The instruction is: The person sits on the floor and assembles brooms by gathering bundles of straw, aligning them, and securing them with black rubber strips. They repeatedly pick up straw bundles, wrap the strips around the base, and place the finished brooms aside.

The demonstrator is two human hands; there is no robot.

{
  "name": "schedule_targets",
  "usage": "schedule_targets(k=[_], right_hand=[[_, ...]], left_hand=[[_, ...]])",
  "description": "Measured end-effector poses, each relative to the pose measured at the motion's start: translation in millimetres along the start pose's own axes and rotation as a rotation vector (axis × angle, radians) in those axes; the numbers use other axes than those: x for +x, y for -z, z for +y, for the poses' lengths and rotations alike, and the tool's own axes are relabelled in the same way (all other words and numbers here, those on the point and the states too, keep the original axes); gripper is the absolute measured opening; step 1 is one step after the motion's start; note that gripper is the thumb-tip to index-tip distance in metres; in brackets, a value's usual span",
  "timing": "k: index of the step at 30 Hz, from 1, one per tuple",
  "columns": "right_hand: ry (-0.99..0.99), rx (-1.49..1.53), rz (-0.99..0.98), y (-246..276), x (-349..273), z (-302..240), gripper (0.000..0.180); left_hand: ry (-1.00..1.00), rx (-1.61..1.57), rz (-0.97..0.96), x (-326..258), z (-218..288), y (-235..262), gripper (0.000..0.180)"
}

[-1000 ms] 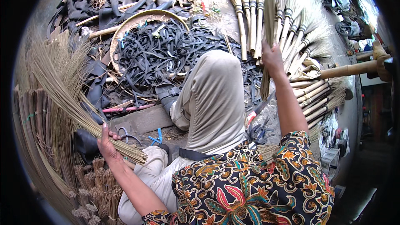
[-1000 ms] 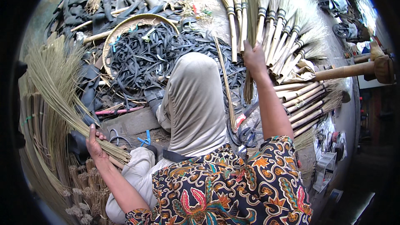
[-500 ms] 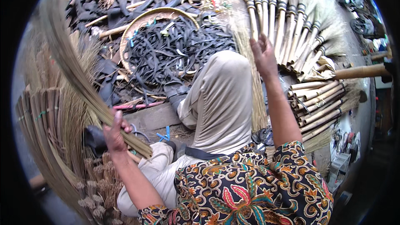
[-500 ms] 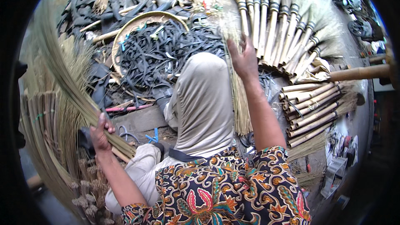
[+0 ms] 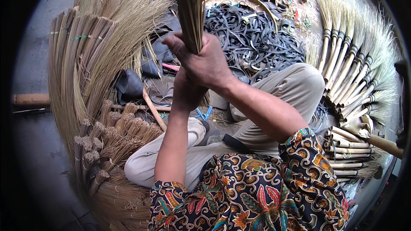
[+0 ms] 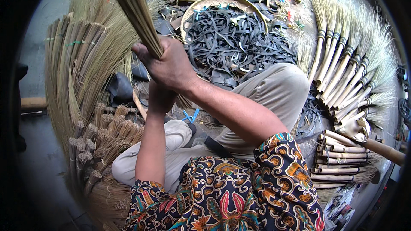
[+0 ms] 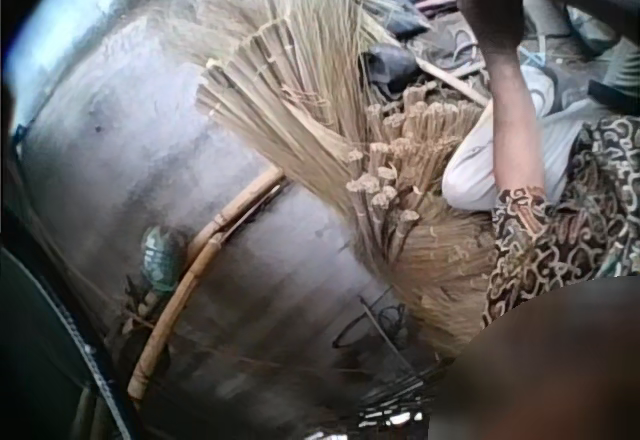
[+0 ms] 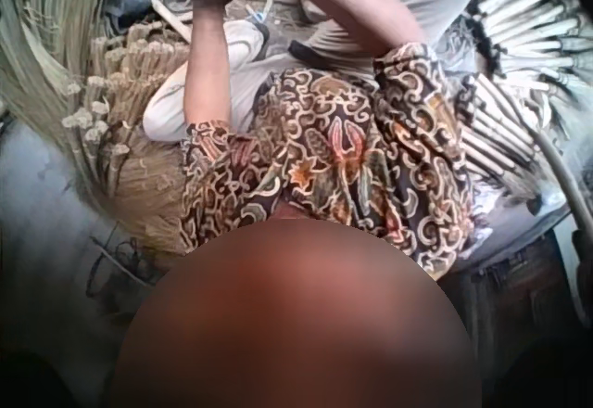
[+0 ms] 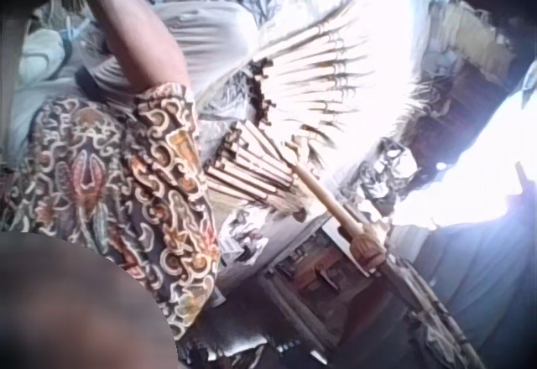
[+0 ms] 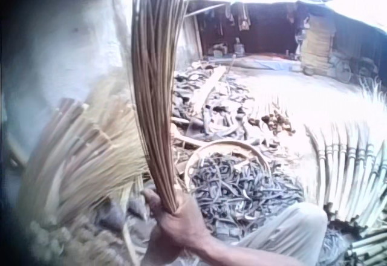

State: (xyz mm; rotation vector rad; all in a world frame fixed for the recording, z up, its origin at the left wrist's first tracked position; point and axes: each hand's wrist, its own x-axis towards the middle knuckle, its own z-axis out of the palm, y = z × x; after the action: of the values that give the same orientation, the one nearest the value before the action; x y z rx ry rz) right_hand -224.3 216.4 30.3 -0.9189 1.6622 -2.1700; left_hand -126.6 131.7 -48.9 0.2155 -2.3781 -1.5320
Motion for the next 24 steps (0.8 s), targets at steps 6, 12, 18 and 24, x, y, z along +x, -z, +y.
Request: schedule_targets(k=[6,12,18,24], right_hand=[[0.094,0.018,-0.188,-18.8,-20.0,75.5,0.025],[-0.101,-0.181,-0.289,-29.4,-36.5,128.8,0.02],[-0.016,-0.124,-0.326,-26.1,-46.6,148.4,0.015],[-0.048,-0.173,-0.303,-30.1,-44.0,153.0,0.026]], left_hand=[[-0.167,0.047,0.307,-17.3,-91.9,-27.7,0.044],[0.019,-0.072,0.288,-34.3,-156.7,-47.4,0.037],[0.161,-0.12,0.26,-47.4,-178.0,-55.0,0.03],[0.329,-0.163,0.21,-52.1,-187.8,-58.7,0.025]])
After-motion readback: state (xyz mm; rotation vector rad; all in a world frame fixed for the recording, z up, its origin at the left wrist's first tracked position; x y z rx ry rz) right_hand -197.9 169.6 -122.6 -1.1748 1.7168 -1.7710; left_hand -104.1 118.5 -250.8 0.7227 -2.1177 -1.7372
